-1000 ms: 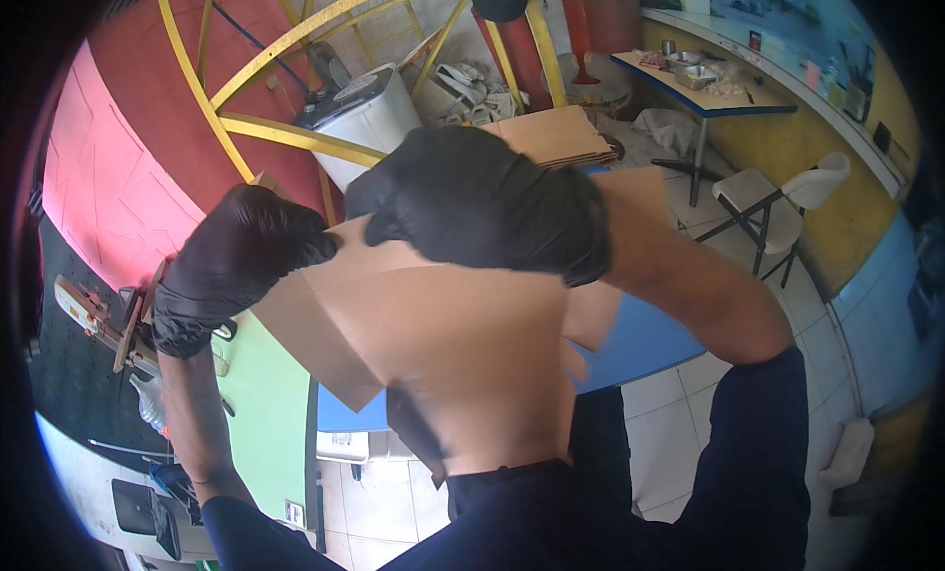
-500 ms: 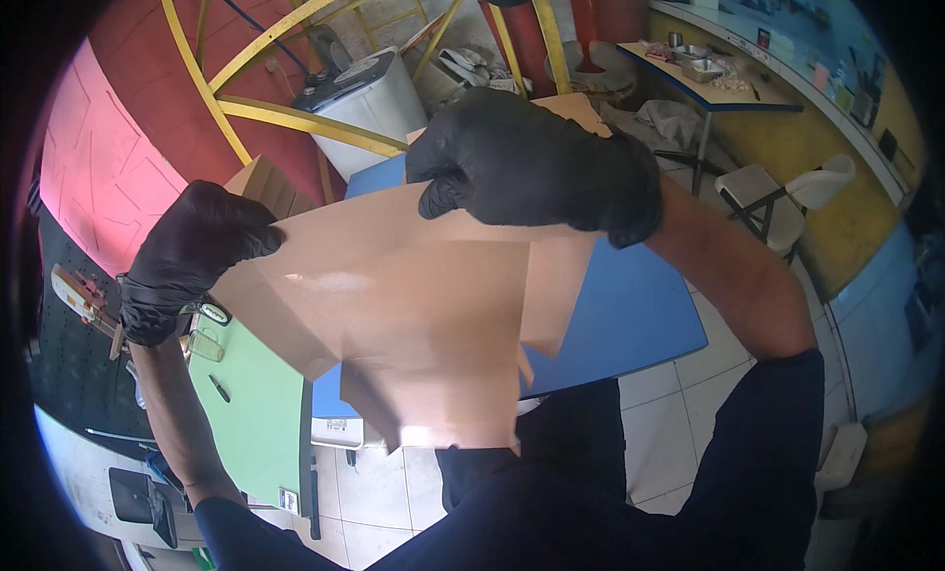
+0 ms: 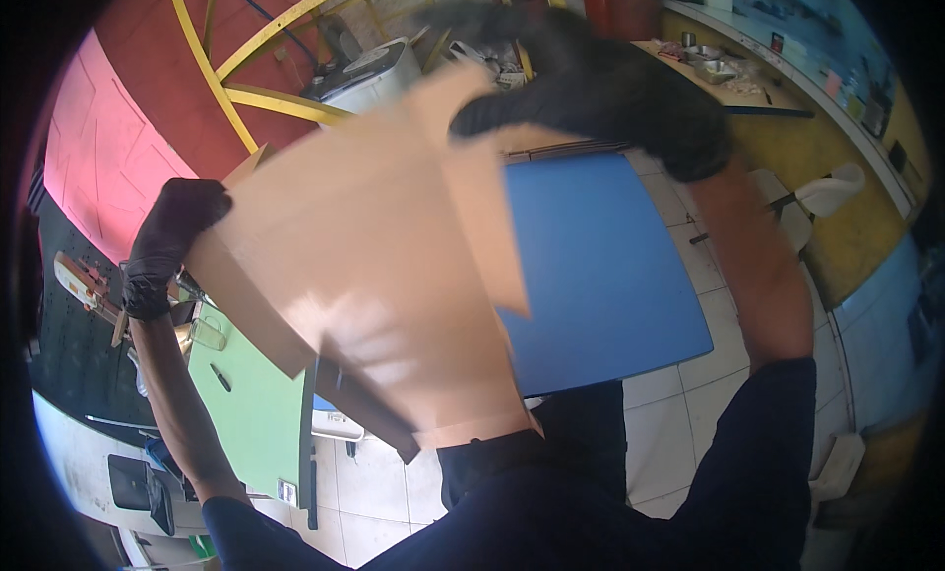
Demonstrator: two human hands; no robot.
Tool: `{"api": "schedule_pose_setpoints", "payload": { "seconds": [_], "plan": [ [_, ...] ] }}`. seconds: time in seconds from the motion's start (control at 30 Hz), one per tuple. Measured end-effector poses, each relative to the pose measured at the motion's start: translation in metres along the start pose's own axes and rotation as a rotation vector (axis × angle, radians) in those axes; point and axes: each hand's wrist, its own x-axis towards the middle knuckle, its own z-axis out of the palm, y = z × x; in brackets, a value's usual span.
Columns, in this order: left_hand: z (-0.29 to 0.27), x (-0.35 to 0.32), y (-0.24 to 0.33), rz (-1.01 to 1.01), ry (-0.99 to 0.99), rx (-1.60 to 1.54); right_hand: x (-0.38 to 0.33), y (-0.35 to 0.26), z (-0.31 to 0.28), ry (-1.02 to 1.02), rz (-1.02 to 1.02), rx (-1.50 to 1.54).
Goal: The person assembles flat cardboard boxes by folding and interlocking the flaps. They repeatedly pick up a flat box, fold the sides, and secure the tabs to form a finished box, then place it on a stack.
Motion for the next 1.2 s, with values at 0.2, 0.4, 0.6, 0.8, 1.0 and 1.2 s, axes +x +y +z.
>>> {"api": "schedule_pose_setpoints", "payload": {
  "seconds": [0.2, 0.4, 0.6, 0.8, 1.0, 1.2],
  "plan": [
    [0.074, -0.074, -0.155, -0.25, 0.239, -0.766, -0.08, 0.038, -0.026, 0.064, 0.229, -0.267],
    [0.235, -0.188, -0.168, -0.684, 0.128, -1.006, -0.229, 0.053, 0.082, -0.25, 0.666, 0.094],
    [0.28, -0.193, -0.106, -0.602, 0.286, 0.12, -0.299, 0.043, 0.139, -0.276, 0.818, -0.124],
    [0.362, -0.11, 0.086, 0.054, -0.028, -0.505, -0.31, 0.055, 0.171, 0.039, 0.885, 0.111],
    [0.387, -0.081, 0.149, 0.191, -0.405, -0.437, -0.315, 0.041, 0.175, 0.317, 1.172, 0.128],
    [0.4, -0.073, 0.167, 0.243, -0.236, -0.604, -0.307, 0.024, 0.187, 0.346, 0.869, -0.098]
  ]
}}
